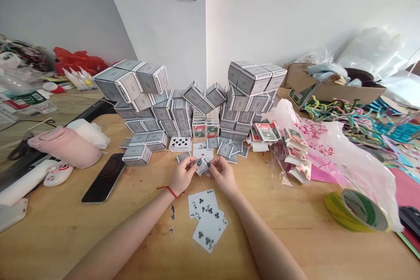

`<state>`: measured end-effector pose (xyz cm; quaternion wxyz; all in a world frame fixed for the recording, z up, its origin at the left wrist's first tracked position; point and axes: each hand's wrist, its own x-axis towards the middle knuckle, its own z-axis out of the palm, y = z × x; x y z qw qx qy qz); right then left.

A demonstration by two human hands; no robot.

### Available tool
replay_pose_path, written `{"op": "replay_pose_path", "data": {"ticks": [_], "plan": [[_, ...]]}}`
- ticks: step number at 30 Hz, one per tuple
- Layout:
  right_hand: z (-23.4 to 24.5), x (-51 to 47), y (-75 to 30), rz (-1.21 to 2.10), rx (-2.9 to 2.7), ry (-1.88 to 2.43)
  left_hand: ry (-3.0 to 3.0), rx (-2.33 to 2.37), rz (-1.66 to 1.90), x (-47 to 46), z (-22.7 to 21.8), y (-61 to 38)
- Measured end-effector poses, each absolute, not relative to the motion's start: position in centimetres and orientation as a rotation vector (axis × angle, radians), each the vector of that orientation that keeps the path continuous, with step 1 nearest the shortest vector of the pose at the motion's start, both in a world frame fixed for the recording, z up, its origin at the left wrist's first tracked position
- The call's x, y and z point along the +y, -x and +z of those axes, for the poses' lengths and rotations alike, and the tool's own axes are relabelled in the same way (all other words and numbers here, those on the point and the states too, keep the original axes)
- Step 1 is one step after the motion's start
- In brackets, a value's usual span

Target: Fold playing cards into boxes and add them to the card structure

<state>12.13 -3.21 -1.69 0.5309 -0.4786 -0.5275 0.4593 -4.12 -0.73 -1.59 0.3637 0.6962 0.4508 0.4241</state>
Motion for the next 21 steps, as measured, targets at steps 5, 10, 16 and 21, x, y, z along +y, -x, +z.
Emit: {"op": "replay_pose_path", "data": {"ticks": [5,10,16,21], "plan": [[-1.9,-3.3,-12.1,0.791,-1.471,1.261,-1.995,1.139,1.074,-1.1,-1.1,4.1],[-1.1,-3.8,-11.9,0.547,-1.617,1.266,-2.17,1.121,1.161,-1.4,-1.2,4.1],[-0.5,-4.2,-11.7,0.349,-1.661,1.305,-2.269,1.107,1.181,-1.7,-1.5,3.9],[-1.2,-4.1,-11.8,0.451,-1.563,1.374,-2.237,1.084,1.135,-1.8,-1.3,3.7]]}}
